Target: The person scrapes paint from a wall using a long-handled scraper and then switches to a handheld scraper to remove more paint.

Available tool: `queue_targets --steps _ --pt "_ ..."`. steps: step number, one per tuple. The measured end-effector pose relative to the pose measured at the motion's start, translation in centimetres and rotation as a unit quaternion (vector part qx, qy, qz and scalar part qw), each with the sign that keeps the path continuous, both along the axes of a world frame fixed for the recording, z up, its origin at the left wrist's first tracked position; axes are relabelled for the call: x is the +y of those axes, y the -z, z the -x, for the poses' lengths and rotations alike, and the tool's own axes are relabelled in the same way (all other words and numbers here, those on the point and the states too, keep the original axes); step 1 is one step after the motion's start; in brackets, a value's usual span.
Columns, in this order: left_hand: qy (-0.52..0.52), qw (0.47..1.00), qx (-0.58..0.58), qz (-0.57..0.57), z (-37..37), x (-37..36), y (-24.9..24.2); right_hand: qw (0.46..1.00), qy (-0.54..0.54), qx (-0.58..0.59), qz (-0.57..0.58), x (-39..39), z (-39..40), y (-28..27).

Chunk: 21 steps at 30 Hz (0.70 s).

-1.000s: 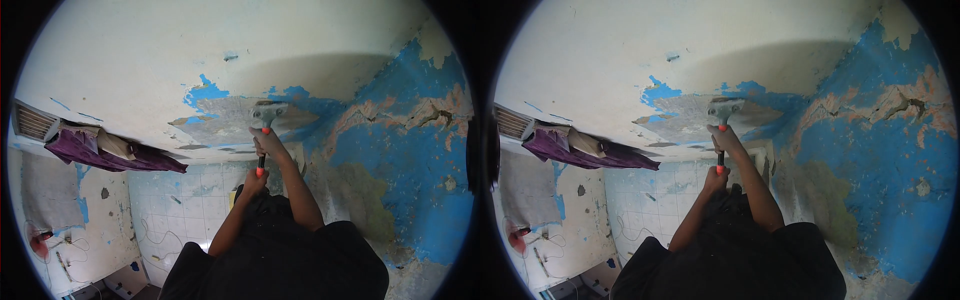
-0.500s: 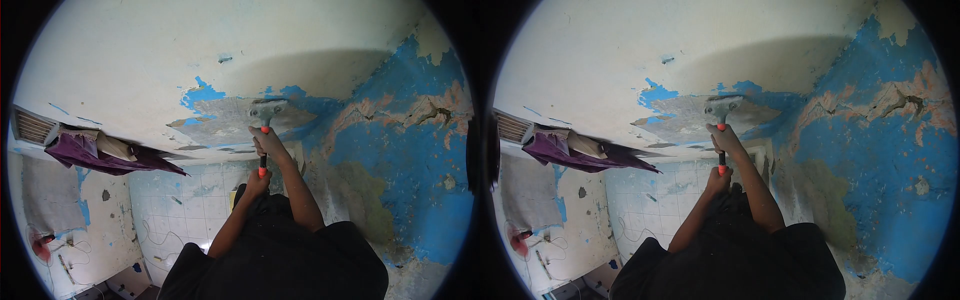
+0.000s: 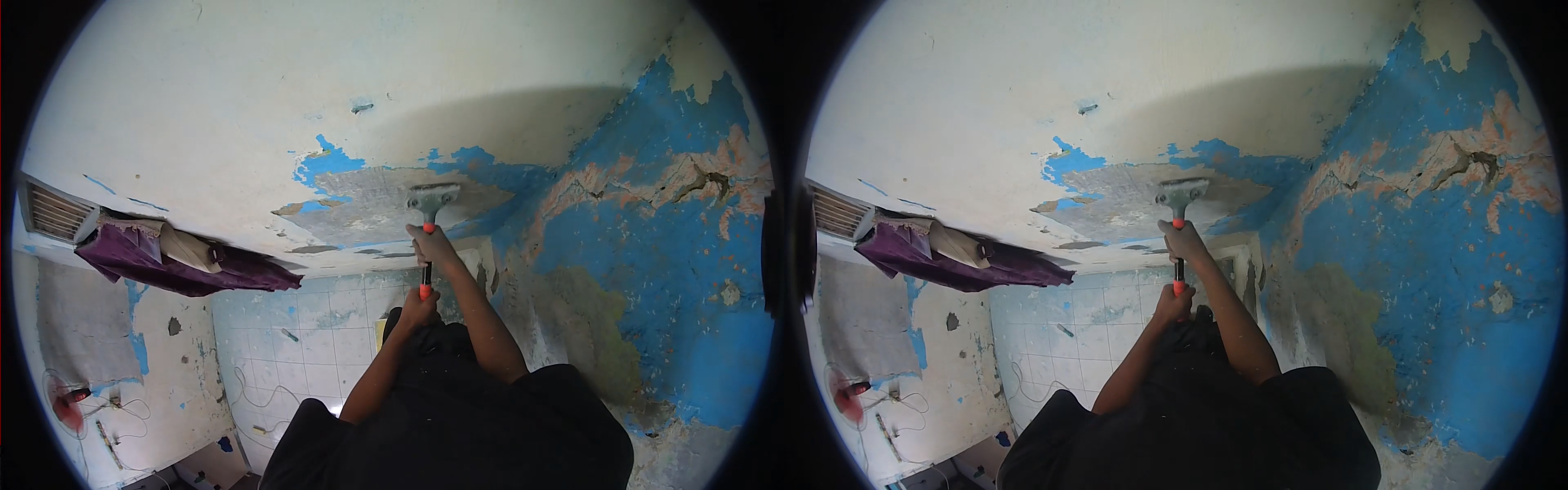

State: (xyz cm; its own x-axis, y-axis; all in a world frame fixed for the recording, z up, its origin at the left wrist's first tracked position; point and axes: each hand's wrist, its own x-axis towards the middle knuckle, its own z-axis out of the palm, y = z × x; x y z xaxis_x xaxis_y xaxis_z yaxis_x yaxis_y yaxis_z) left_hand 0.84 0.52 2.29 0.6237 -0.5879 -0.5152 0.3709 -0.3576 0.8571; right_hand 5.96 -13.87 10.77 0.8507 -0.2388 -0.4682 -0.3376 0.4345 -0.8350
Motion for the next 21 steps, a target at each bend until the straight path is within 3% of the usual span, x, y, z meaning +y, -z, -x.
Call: queue_targets --steps 2,7,9,11,14,19,21 --pt "0.002 0.999 -0.045 0.007 -0.5 0.3 1.8 1.0 -0.006 0.009 -0.018 0.0 -0.6 0.1" --pt "-0.013 0.999 -0.017 0.043 -1.3 -1.5 -6.9 0.998 0.002 -0.038 0.051 -0.2 -1.0 -9.5" --pt "-0.015 0.997 0.021 0.07 -1.2 -1.7 -6.5 0.997 -0.016 -0.027 0.068 -0.3 -1.0 -6.7" --pt "-0.01 0.999 0.026 0.038 -0.3 -0.7 -2.7 0.998 -0.016 -0.001 0.056 0.1 -0.6 -2.8" --pt "-0.004 1.0 0.015 0.015 -0.3 -0.4 -1.3 0.999 -0.005 0.022 0.028 0.2 -0.8 -0.8" --pt "-0.011 0.999 -0.025 0.03 -1.3 -1.5 -6.2 0.997 -0.016 -0.031 0.075 -0.1 -1.0 -9.2" --pt "-0.029 0.999 -0.001 0.034 -0.9 -1.7 -4.5 0.996 -0.033 -0.02 0.085 0.1 -1.1 -6.4"
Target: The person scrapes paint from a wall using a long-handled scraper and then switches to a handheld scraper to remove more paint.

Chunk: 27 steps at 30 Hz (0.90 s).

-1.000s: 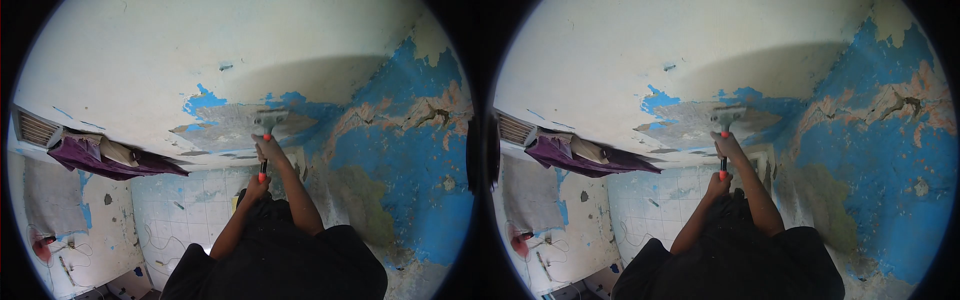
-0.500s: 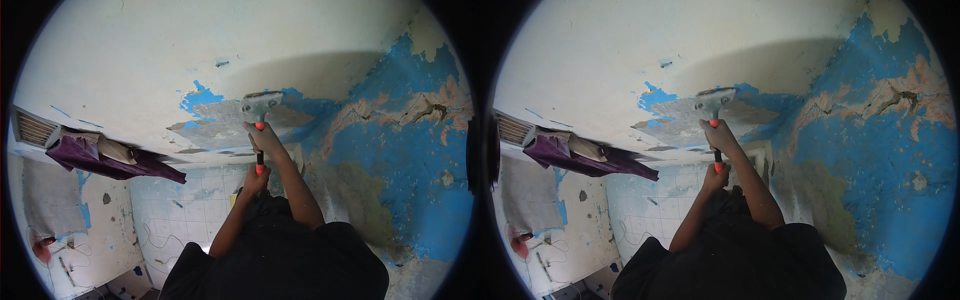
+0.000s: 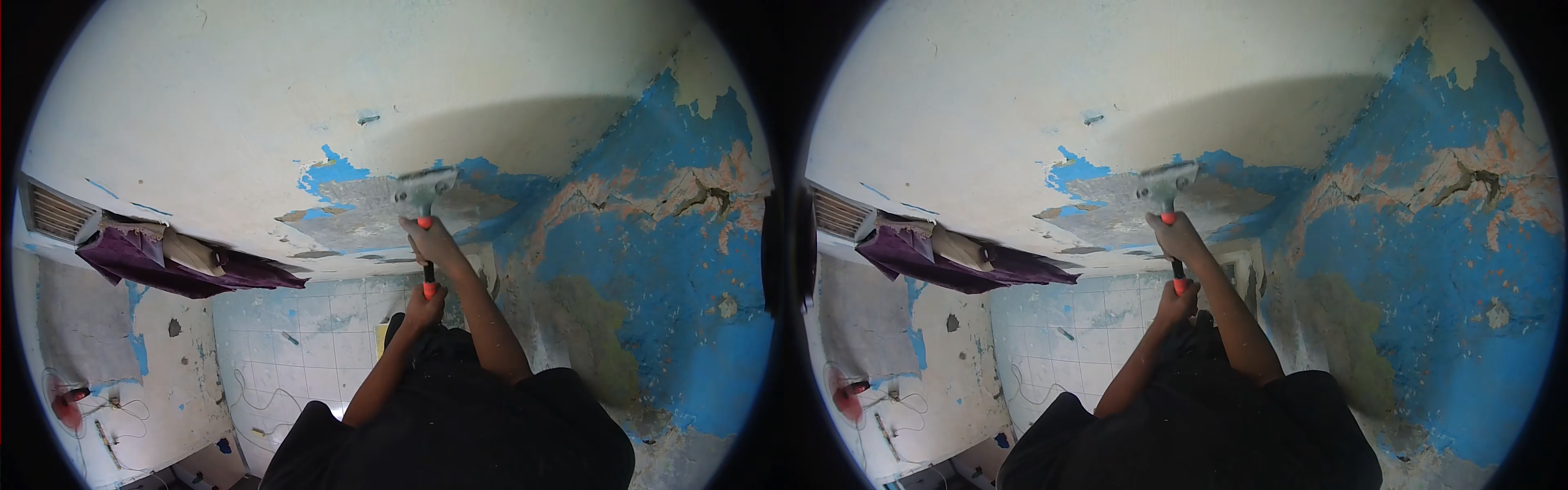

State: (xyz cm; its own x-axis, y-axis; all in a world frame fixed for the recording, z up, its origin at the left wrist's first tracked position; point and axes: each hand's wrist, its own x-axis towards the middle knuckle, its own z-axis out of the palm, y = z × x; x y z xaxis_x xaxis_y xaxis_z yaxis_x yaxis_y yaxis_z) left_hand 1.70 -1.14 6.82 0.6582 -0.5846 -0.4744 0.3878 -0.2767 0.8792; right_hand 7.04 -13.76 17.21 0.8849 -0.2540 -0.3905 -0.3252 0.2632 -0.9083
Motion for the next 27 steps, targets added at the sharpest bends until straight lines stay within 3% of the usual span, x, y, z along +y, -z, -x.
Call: queue_targets --steps 5,10,14,19,23,27 --pt "0.019 1.0 -0.005 -0.023 0.6 1.1 2.7 0.996 0.005 0.05 -0.075 0.0 0.0 5.6" --pt "0.018 0.999 0.022 -0.034 0.7 1.2 -0.1 0.99 -0.023 0.048 -0.133 -0.1 0.6 2.6" --pt "0.013 0.999 -0.014 -0.037 0.9 1.3 2.8 0.99 -0.023 0.049 -0.129 0.1 0.5 5.2" --pt "0.002 0.999 -0.046 0.004 -1.2 -0.4 -0.7 0.997 -0.024 -0.016 -0.068 -0.7 -0.3 -2.5" --pt "-0.002 1.0 -0.003 -0.007 0.1 0.3 0.9 0.994 -0.038 0.022 -0.104 -0.2 0.2 3.4" --pt "0.004 0.999 -0.008 -0.044 0.2 0.8 1.7 0.991 -0.03 0.03 -0.125 0.0 0.3 3.6"
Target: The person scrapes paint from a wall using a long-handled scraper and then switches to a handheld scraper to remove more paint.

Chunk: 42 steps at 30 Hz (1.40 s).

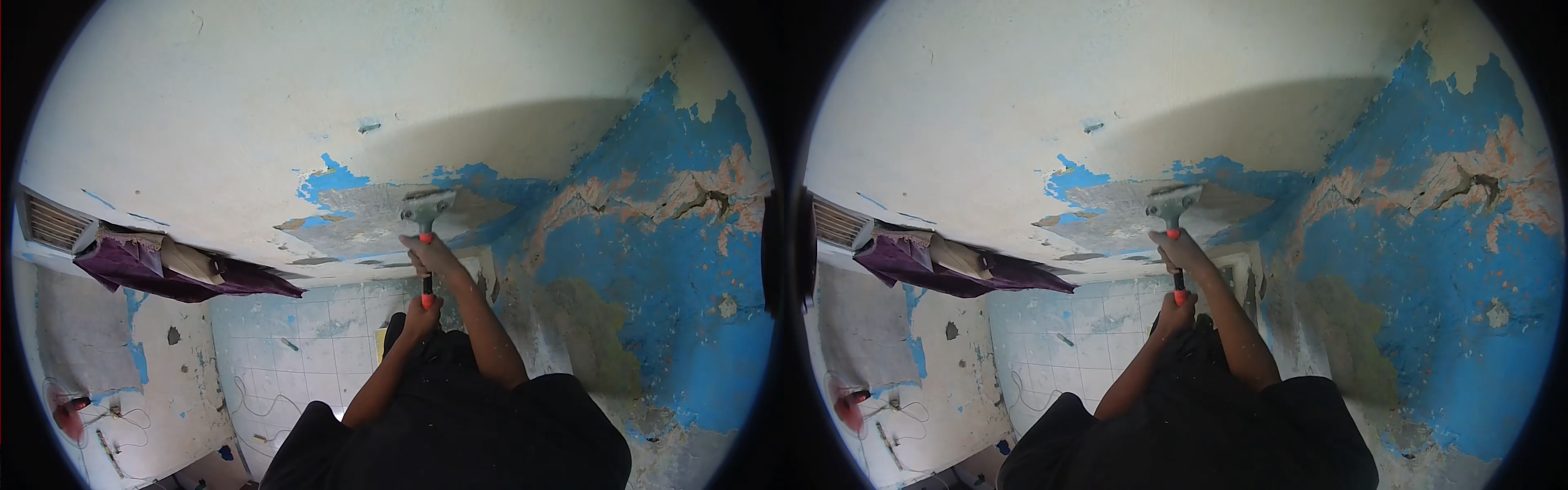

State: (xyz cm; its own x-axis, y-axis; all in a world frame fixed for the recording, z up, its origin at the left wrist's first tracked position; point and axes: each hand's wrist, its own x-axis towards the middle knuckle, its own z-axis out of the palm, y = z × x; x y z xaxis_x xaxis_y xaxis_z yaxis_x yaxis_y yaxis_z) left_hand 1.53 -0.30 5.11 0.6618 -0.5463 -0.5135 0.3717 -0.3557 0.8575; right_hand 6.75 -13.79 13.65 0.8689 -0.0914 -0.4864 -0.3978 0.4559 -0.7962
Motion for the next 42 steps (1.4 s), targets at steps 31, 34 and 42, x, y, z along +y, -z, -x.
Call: queue_targets --steps 31,34,42 --pt "-0.001 0.999 -0.043 0.004 -1.0 0.1 -0.8 1.0 0.004 -0.021 -0.015 -0.2 -0.2 -3.0" --pt "0.01 0.999 -0.051 0.015 -1.1 -0.5 -2.6 0.999 0.004 -0.044 0.0 -1.0 0.2 -6.0" --pt "0.008 1.0 0.019 0.007 0.3 1.2 0.5 1.0 0.009 -0.004 -0.028 -0.7 0.3 -2.1"
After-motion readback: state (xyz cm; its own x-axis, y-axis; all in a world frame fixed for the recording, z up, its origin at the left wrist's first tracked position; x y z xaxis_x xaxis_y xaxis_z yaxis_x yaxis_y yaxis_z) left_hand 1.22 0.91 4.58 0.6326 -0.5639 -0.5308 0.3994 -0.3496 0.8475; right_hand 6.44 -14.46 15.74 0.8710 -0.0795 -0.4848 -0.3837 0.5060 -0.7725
